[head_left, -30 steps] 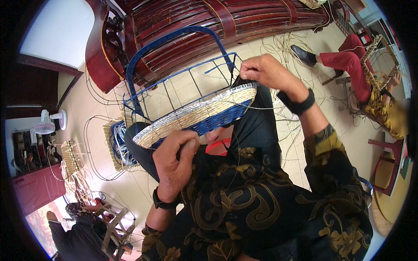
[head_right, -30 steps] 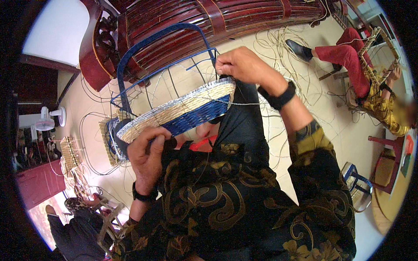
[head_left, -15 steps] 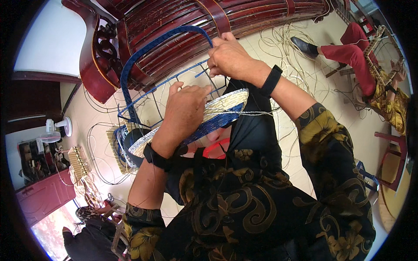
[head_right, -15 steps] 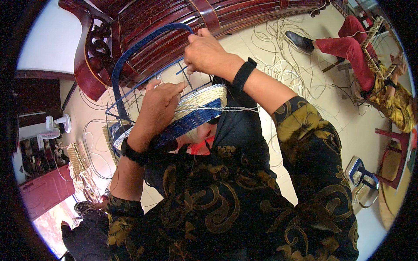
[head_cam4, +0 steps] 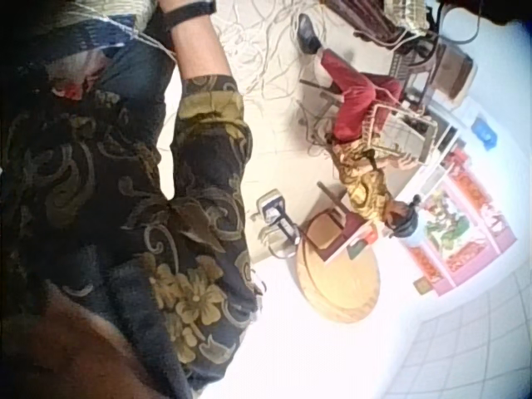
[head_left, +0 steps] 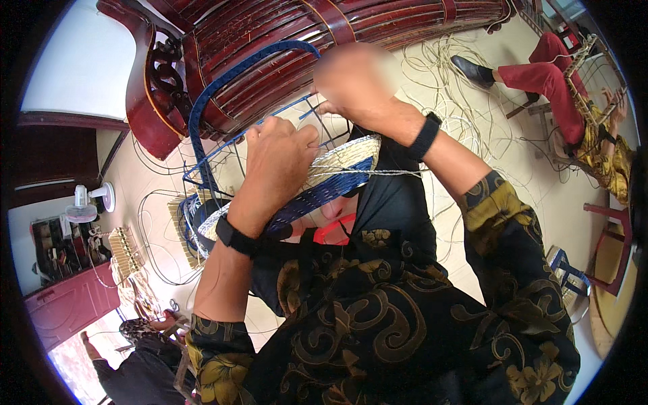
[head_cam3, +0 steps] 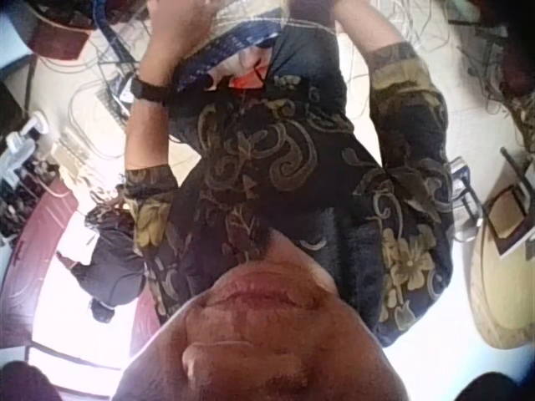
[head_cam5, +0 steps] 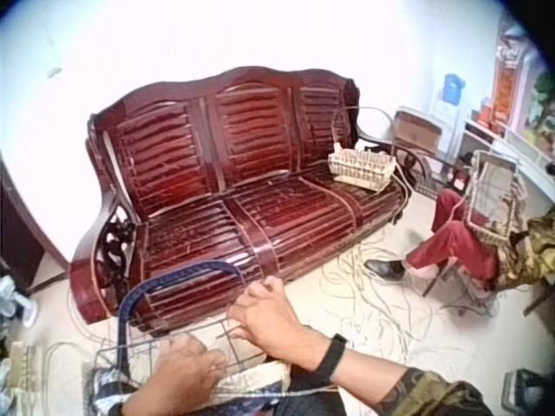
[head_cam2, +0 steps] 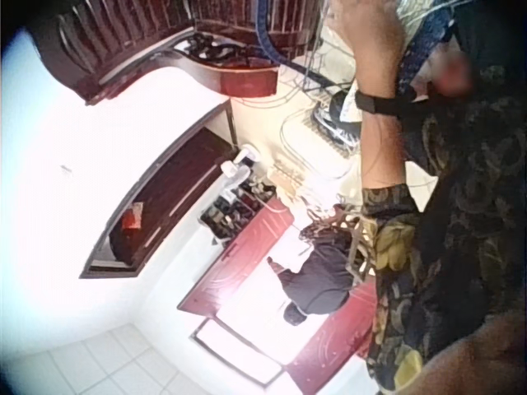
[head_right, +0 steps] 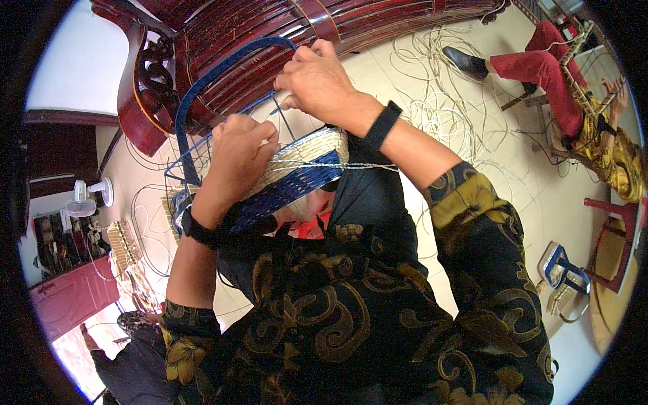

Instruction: The person weaves a basket by hand, threading white and blue plastic-like strips through a blue metal frame.

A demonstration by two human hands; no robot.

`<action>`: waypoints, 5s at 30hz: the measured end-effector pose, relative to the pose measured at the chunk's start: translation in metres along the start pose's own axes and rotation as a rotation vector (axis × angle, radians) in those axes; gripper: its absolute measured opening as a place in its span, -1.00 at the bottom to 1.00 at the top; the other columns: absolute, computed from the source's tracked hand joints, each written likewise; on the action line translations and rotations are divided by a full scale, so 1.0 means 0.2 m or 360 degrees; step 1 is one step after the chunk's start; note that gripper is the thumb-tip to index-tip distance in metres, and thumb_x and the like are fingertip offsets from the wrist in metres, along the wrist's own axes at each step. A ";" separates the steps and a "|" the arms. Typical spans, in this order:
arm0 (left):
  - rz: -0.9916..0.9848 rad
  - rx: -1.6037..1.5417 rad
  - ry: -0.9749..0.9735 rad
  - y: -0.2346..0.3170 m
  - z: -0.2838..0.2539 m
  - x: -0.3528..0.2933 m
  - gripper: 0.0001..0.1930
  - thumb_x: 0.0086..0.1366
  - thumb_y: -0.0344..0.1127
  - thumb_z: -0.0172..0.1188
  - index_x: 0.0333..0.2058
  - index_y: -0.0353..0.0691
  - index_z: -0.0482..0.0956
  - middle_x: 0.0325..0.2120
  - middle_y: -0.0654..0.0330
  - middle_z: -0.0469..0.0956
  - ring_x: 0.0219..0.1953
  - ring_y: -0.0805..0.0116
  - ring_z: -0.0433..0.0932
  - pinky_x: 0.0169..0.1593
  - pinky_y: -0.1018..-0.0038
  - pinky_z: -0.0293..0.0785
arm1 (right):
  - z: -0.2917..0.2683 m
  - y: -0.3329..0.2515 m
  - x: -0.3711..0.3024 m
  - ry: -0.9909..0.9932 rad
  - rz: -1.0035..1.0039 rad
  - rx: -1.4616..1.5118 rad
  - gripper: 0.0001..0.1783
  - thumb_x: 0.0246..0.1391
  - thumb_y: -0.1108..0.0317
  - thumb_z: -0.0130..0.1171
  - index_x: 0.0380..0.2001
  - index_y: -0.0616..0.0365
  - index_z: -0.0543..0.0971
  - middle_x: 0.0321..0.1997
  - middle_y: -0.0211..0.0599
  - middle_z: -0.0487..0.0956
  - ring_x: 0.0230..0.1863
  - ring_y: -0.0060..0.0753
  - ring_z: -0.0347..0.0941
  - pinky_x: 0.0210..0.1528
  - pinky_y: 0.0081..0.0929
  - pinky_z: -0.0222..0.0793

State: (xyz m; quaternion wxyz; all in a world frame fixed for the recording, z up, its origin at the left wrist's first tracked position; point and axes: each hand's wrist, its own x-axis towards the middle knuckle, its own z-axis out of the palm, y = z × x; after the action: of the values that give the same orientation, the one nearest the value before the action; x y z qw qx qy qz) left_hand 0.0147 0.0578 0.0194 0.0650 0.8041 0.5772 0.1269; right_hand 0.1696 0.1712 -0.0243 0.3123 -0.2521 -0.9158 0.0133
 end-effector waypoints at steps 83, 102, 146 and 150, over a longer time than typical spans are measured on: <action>0.0079 0.0065 -0.0101 0.14 0.11 0.15 -0.70 0.08 -0.46 -0.03 -0.23 0.03 0.55 -0.52 0.20 0.51 -0.35 0.21 0.40 -0.26 0.28 0.08 | 0.05 0.05 -0.29 -0.0116 0.0902 0.1269 -0.76 -0.09 0.36 0.19 -0.27 0.10 0.58 -0.28 -0.29 0.51 -0.21 -0.44 0.44 -0.14 -0.57 0.37; 0.0209 0.0426 0.0449 0.26 0.05 0.10 -0.88 0.02 -0.42 -0.03 -0.40 -0.16 0.40 -0.54 0.24 0.39 -0.28 0.29 0.38 -0.03 0.05 0.11 | -0.24 -0.14 -0.31 -0.0159 0.0693 0.1309 -0.84 0.02 0.34 0.06 -0.51 0.21 0.51 -0.48 -0.34 0.48 -0.30 -0.37 0.35 -0.18 -0.47 0.26; -0.0153 -0.0116 0.0544 0.21 0.11 -0.29 -0.56 0.00 -0.40 0.04 -0.07 -0.37 0.35 -0.13 0.04 0.36 0.02 0.11 0.28 0.11 0.09 0.03 | -0.40 -0.58 -0.29 -0.0614 0.0393 0.0852 -0.87 0.00 0.34 0.06 -0.48 0.18 0.46 -0.63 -0.18 0.44 -0.54 -0.14 0.40 -0.43 -0.29 0.32; -0.0164 -0.0124 0.0690 0.19 0.17 -0.27 -0.61 -0.08 -0.44 0.09 -0.18 -0.37 0.41 -0.29 0.04 0.37 -0.11 0.12 0.32 0.05 0.14 0.12 | -0.39 -0.46 -0.23 -0.0293 0.0522 0.0723 -0.89 -0.05 0.38 0.11 -0.50 0.21 0.50 -0.57 -0.20 0.46 -0.50 -0.14 0.38 -0.42 -0.32 0.31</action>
State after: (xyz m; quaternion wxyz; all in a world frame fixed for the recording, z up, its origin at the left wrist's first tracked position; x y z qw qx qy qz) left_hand 0.0430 -0.0033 -0.0103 -0.0230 0.7244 0.6126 0.3154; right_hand 0.2044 0.0580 0.0287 0.2698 -0.3182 -0.8610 0.2910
